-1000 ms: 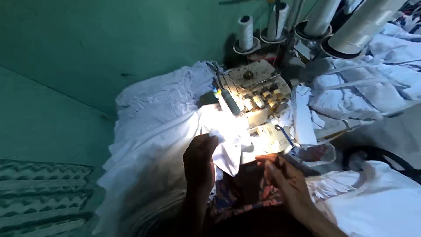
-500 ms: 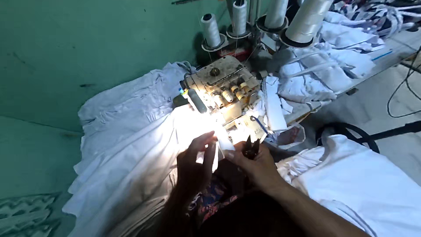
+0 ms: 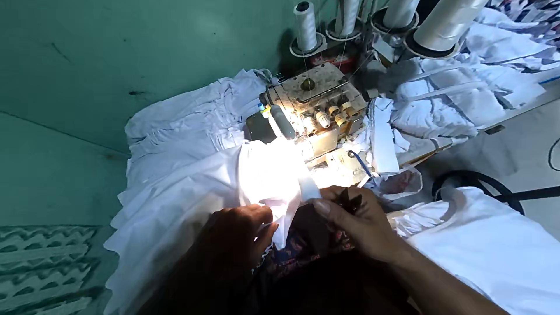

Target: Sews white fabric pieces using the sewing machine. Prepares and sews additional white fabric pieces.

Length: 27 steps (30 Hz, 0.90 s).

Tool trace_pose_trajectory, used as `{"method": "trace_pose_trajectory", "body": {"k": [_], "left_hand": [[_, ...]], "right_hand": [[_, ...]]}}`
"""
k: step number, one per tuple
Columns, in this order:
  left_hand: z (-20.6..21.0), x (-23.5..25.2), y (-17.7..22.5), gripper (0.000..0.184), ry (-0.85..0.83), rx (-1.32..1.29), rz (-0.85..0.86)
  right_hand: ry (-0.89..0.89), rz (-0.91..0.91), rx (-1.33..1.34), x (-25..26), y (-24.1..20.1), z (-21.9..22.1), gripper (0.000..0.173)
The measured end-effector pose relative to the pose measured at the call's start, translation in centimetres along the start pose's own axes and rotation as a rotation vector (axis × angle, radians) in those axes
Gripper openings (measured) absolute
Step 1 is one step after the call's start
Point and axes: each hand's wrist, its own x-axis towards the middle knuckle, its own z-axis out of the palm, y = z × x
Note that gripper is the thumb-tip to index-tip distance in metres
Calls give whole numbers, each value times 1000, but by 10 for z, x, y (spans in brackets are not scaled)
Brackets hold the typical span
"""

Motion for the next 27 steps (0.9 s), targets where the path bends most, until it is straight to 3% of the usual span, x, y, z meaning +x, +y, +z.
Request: {"method": "trace_pose_trajectory", "body": {"k": [2,6,10,15,20,24,27], "left_hand": [[-3,-6,4,28,21,1,-8],[-4,-8,3,21,94,-391,1],[11,-9,17,35,174,-115,-124],[15,-13,39,23,282,-52,78],[-7,-14,53,19,331,21,108],[-21,-7,24,34,215,-30,29],[-26,7,16,31,187,-234,150]], "right_hand": [[-59,3,-1,8,-2,1,25],[-92,28,19,15,-1,1,25],[-73,82,35,13,0,1,25],[-276,152,63,21,1,2,39],[-512,122,9,24,3,5,45],[-450,86,-210,7,1,-2,39],[-360,31,-376,-9,-10,-3,43]]}}
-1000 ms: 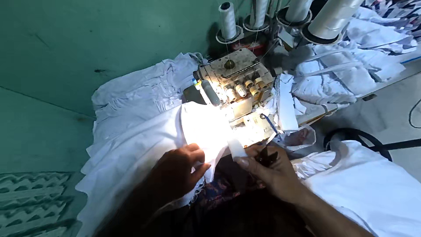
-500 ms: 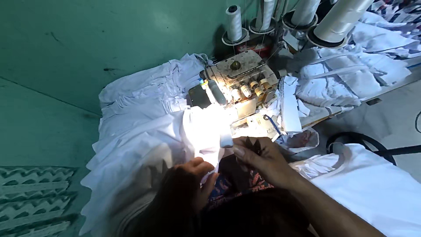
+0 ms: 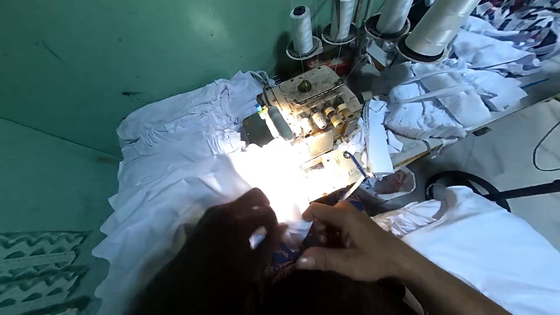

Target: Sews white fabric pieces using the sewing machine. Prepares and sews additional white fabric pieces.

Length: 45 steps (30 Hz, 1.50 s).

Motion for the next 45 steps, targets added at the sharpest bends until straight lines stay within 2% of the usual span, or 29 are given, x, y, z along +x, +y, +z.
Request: {"method": "trace_pose_trajectory", "body": {"k": [2,5,9,11,13,15,16,17,19,20,21,22,25,27,29,31,33,35,37,38,40,43,45], "left_hand": [[0,12,19,25,-31,-171,137],[6,27,34,22,-66,-85,219],[14,32,23,29,-135,-70,228],[12,29,19,28,-140,-129,195],[1,23,10,27,-142,-173,124],[-19,12,-2,27,-124,-156,47],[-32,7,-8,29,-116,-107,9],[-44,3,-12,31,-118,-23,-30],[-66,-1,-16,35,-154,195,-80],[-74,-1,-16,38,-175,305,-89],[-79,1,-17,40,-188,406,-99],[-83,4,-19,44,-183,496,-114],[-92,14,-21,55,-141,700,-173],[-98,15,-21,59,-125,779,-218],[-100,11,-18,63,-122,789,-253],[-97,1,-15,62,-165,734,-282],[-93,-13,-15,52,-176,656,-240],[-88,-25,-14,44,-147,552,-196],[-82,-31,-8,42,-118,473,-169],[-79,-30,-5,43,-106,447,-149],[-75,-26,1,43,-101,415,-99],[-72,-13,11,40,-121,423,-13],[-68,-6,11,40,-115,430,28]], "right_hand": [[57,-39,-49,-11,-9,2,46],[107,-56,-99,-25,-22,3,45],[125,-56,-234,-31,-27,1,42],[150,-64,-78,-27,-21,0,42],[246,-65,101,-20,-3,-1,45],[315,45,2,-18,31,-3,46],[273,145,-129,-19,51,-2,47],[142,254,-267,-19,68,1,49],[-367,464,-455,-3,84,15,55],[-591,495,-510,15,82,29,56],[-704,476,-551,38,71,43,53],[-715,400,-575,62,54,53,49],[-453,71,-466,113,-11,60,33],[-368,16,-299,127,-26,72,31],[-338,-2,-314,134,-12,92,35],[-249,33,-381,132,27,111,45],[-257,175,-324,111,69,94,32],[-39,257,-264,76,100,62,23],[325,158,-304,57,105,34,29],[436,78,-310,57,98,22,30],[438,-65,-225,69,67,8,25],[164,-189,-92,88,23,7,37],[54,-216,-56,87,19,10,28]]}}
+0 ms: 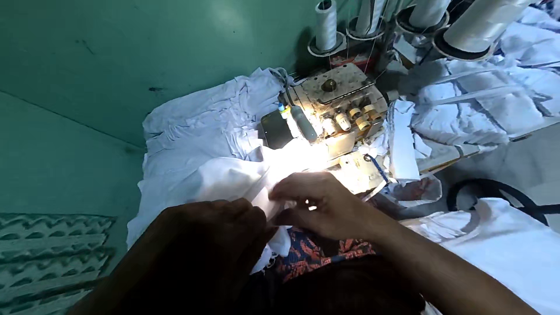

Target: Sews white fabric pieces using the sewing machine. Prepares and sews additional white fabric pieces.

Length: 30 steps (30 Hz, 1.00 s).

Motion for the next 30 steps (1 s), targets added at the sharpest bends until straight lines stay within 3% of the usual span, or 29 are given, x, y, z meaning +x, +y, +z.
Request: {"method": "trace_pose_trajectory", "body": {"k": [6,9,12,16,21,25,30], "left_hand": [[47,35,-42,60,59,57,21],[81,57,-81,58,9,36,30],[85,70,-109,53,-51,-1,-16],[48,70,-119,40,-24,-17,-71],[-9,79,-77,32,-169,-173,-351],[28,66,-77,29,55,-279,-132],[57,81,-66,29,38,-311,-88]], "right_hand": [[248,172,-115,-103,17,0,21],[317,241,-74,-138,34,12,18],[316,272,-78,-129,46,12,21],[315,274,-116,-95,64,0,31],[327,265,-76,-64,81,-11,36],[337,263,-28,-57,90,-16,33],[359,269,9,-52,96,-17,31]]}}
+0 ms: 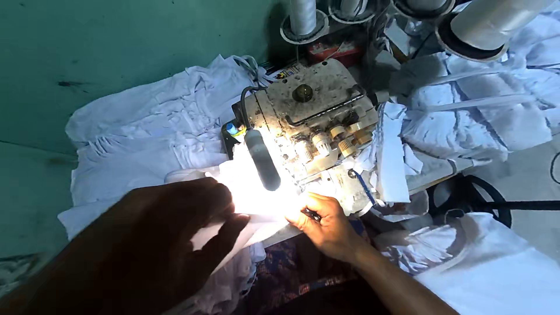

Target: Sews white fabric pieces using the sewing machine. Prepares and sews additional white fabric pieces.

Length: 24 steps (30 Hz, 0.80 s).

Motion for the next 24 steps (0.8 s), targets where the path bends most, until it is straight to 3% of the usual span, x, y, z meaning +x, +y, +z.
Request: {"method": "trace_pose_trajectory", "body": {"k": [9,15,24], "left_hand": [[30,18,16,30,-32,-71,106],[85,4,-10,76,-48,370,-69],[74,5,-39,63,-81,458,-216]], "right_hand": [[-113,74,19,-6,-25,-8,33],[-27,48,-129,-30,-23,0,28],[62,66,-129,-49,-9,4,25]]}}
